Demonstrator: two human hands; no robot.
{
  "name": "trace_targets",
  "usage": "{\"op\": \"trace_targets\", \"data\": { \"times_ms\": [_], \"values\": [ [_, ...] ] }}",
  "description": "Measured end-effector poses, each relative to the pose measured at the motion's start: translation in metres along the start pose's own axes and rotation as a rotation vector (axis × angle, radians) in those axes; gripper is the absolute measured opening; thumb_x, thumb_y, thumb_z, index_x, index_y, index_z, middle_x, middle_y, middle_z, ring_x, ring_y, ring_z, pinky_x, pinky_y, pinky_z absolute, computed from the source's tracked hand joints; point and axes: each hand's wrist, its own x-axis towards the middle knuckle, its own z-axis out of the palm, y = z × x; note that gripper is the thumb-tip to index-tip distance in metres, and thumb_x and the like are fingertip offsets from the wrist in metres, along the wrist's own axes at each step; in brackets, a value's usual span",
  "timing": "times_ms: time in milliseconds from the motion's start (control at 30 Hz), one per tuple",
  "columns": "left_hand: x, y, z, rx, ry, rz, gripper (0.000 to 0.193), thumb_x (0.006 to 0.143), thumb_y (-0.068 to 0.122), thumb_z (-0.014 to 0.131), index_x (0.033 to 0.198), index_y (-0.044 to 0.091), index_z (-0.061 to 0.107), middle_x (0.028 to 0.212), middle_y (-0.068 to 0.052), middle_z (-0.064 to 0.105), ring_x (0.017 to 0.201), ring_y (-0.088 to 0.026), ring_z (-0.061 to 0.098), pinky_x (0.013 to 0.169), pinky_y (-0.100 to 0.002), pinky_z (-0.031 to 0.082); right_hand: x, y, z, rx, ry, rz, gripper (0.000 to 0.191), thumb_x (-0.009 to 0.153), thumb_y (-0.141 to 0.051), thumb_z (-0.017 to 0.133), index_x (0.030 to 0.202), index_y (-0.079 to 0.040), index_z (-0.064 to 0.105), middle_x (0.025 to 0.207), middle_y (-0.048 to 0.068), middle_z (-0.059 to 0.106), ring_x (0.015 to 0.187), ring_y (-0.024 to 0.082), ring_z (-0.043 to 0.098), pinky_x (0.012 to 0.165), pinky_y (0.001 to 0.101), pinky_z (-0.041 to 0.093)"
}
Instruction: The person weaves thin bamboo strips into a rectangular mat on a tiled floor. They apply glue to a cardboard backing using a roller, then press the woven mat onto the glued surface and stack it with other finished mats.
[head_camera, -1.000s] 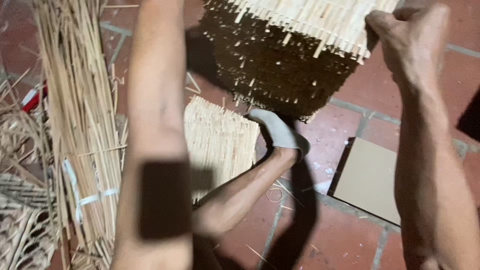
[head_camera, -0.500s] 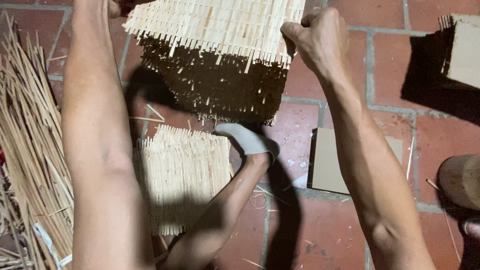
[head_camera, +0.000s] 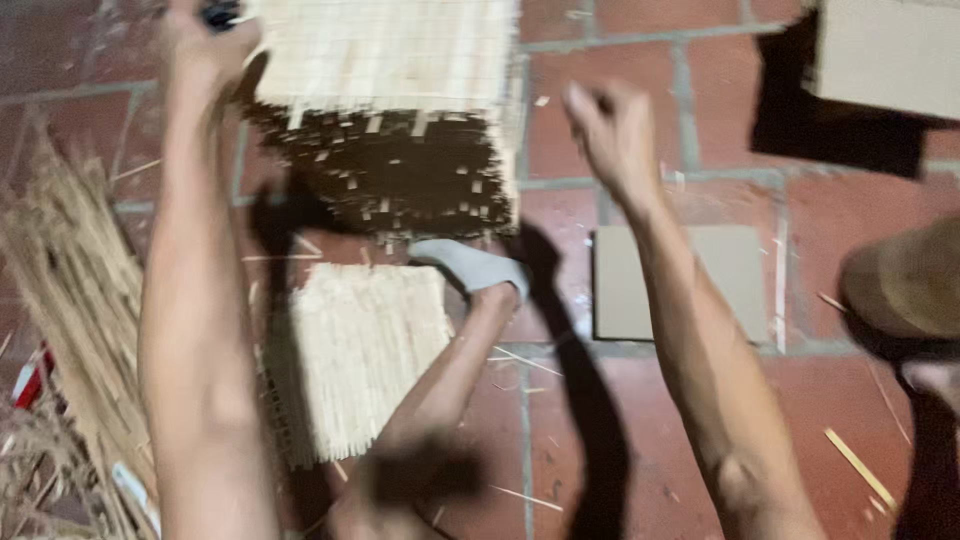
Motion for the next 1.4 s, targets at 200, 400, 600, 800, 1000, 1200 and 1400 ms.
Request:
{"op": "trace_targets", "data": {
  "times_ms": [200,400,600,800,1000,1200,1400],
  "values": [
    [-0.167,-0.002,0.048,0.066,0.313,0.197,0.015,0.091,0.001,0.076,0.104,0.003,0.069,0.111,-0.015,0.069,0.114,-0.028,0.062,0.108,-0.052,0.045,-0.267,0.140,-0.093,-0.557,-0.126,0.180,0.035,0.097,-0.034,0.064,0.113,-0.004,0.072,0.103,0.026,0.071,0.099,0.045,0.068,0.084,0.0511,0.054],
    [-0.353,-0.007,0.137,-0.217,0.007,-0.374,0.008,0.084,0.006,0.080,0.089,0.002,0.075,0.079,-0.005,0.071,0.072,-0.011,0.061,0.066,-0.027,0.052,-0.430,0.192,-0.139,-0.982,-0.298,0.107,0.049,0.088,-0.027,0.062,0.133,-0.007,0.059,0.142,0.017,0.055,0.128,0.038,0.051,0.099,0.0597,0.042],
    [-0.396,-0.049,0.066,0.207,0.054,-0.492,0.017,0.081,0.018,0.084,0.081,0.003,0.077,0.071,-0.010,0.072,0.064,-0.013,0.064,0.061,-0.031,0.051,-0.445,0.195,-0.134,-0.974,-0.361,0.063,0.054,0.089,-0.026,0.061,0.139,-0.006,0.055,0.152,0.017,0.048,0.139,0.037,0.044,0.107,0.0650,0.038],
    [-0.466,-0.091,-0.006,0.405,0.041,-0.824,0.017,0.078,0.018,0.078,0.084,0.001,0.077,0.081,-0.018,0.074,0.072,-0.024,0.070,0.070,-0.038,0.055,-0.442,0.198,-0.126,-0.875,-0.359,-0.055,0.059,0.085,-0.025,0.062,0.139,-0.002,0.054,0.151,0.023,0.046,0.138,0.042,0.042,0.101,0.0670,0.036],
    [-0.512,-0.082,0.003,0.465,-0.057,-0.855,0.027,0.076,0.019,0.076,0.091,-0.003,0.074,0.091,-0.027,0.072,0.083,-0.035,0.072,0.079,-0.047,0.056,-0.458,0.209,-0.134,-0.809,-0.297,-0.088,0.051,0.091,-0.022,0.059,0.137,-0.001,0.054,0.150,0.024,0.049,0.138,0.044,0.044,0.108,0.0655,0.038],
    [-0.490,-0.107,0.011,0.265,0.180,-0.730,0.046,0.077,0.020,0.068,0.116,-0.004,0.069,0.111,-0.026,0.074,0.103,-0.037,0.073,0.088,-0.046,0.058,-0.457,0.226,-0.128,-0.814,-0.276,-0.082,0.044,0.093,-0.020,0.057,0.133,-0.003,0.057,0.150,0.021,0.050,0.139,0.043,0.045,0.113,0.0650,0.039],
    [-0.476,-0.134,0.004,0.499,0.004,-1.048,0.043,0.088,0.026,0.059,0.126,0.007,0.069,0.130,-0.024,0.065,0.124,-0.044,0.059,0.105,-0.063,0.042,-0.466,0.253,-0.120,-0.941,-0.277,-0.091,0.059,0.096,-0.028,0.059,0.150,-0.004,0.054,0.159,0.022,0.047,0.148,0.046,0.041,0.110,0.0689,0.035]
  ]
}}
